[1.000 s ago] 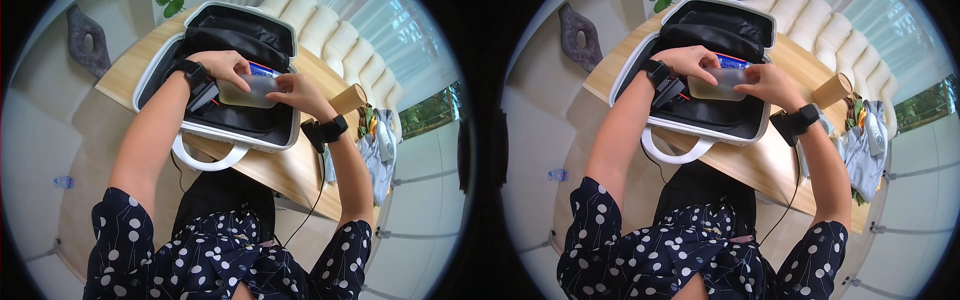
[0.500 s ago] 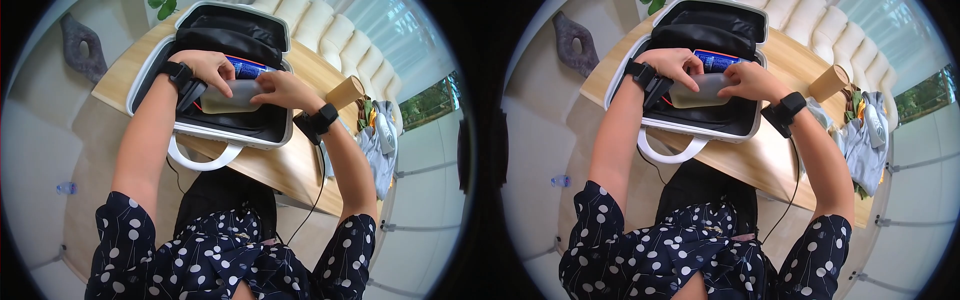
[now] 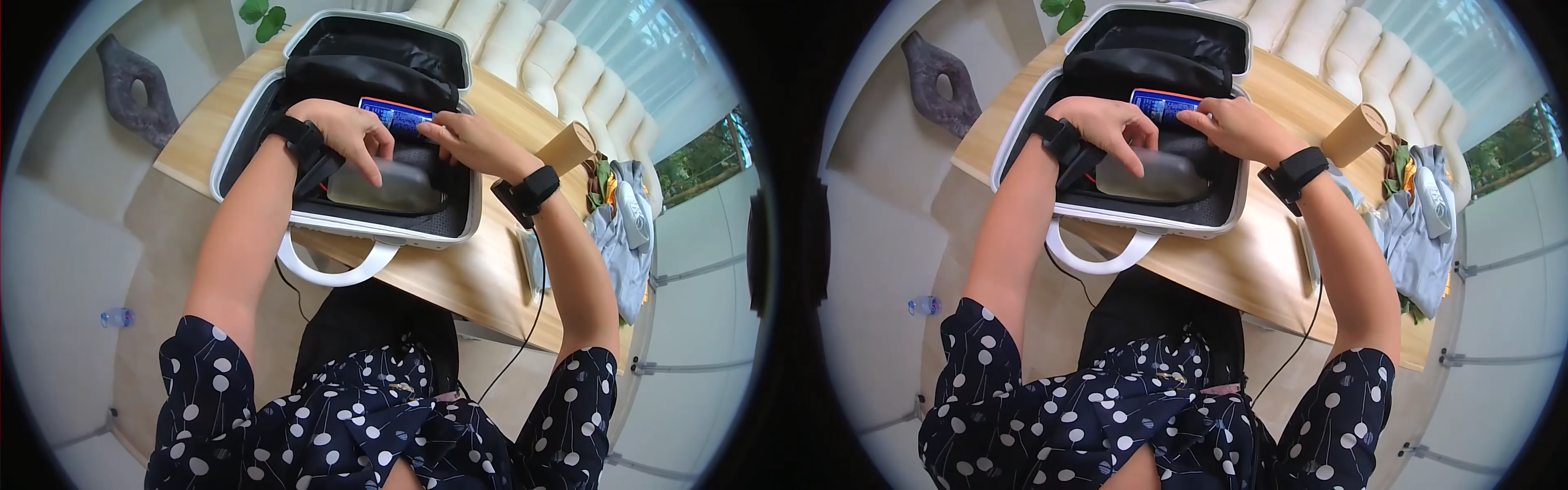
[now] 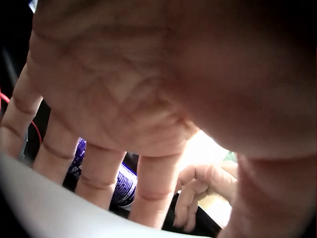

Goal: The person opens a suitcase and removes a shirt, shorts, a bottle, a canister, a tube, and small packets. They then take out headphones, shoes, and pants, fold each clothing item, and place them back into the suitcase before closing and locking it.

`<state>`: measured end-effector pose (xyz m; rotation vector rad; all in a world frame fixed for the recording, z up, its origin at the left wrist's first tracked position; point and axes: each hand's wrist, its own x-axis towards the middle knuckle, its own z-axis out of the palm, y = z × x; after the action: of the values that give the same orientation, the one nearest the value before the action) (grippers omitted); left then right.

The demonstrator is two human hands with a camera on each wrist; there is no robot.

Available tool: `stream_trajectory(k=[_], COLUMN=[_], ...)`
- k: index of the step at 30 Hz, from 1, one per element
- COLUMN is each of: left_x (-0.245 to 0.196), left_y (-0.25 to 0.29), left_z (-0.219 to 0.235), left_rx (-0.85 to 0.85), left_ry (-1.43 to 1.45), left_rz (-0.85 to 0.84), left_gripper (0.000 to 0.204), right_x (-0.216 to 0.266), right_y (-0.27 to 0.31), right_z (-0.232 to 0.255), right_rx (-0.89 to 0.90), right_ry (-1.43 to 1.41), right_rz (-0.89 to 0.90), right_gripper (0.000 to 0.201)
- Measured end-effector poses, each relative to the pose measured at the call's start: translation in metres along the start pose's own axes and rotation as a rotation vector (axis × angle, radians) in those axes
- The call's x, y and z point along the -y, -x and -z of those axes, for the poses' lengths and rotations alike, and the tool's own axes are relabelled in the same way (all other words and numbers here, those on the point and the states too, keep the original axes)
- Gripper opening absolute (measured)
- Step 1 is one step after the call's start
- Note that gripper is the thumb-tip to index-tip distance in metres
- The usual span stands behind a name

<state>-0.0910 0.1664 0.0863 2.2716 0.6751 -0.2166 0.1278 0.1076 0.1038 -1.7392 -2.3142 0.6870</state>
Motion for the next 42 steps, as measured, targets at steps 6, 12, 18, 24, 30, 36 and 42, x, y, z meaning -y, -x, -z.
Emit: stream_trajectory(k=[6,12,18,24,30,36,42], left_x=[-0.014,-0.010,-0.011,-0.014,-0.016,-0.016,0.004], left_y=[-0.002,-0.004,-0.003,0.004,0.012,0.016,-0.002], left_z=[-0.005,-0.004,-0.003,0.001,0.007,0.010,0.002], left_rx=[0.187,0.222,0.203,0.145,0.106,-0.150,-0.052], left_ry=[0.105,0.236,0.285,0.279,0.367,0.433,0.236], left_rz=[0.028,0.074,0.053,0.060,0.042,-0.068,-0.067], left_gripper=[0.041,0.031,0.028,0.025,0.024,0.022,0.029], right_x=[-0.020,-0.017,-0.017,0.000,0.004,0.011,0.008], right_y=[-0.025,-0.040,-0.057,-0.043,-0.021,-0.011,-0.002], right_z=[-0.009,-0.010,-0.011,-0.001,-0.004,-0.009,0.002], right_rx=[-0.332,-0.053,-0.030,0.185,0.380,0.510,0.485], right_ry=[0.147,0.250,0.387,0.368,0.204,0.122,-0.009], right_rz=[0.393,0.284,0.204,0.103,0.187,0.211,0.249], right_gripper=[0.037,0.058,0.063,0.063,0.058,0.050,0.041])
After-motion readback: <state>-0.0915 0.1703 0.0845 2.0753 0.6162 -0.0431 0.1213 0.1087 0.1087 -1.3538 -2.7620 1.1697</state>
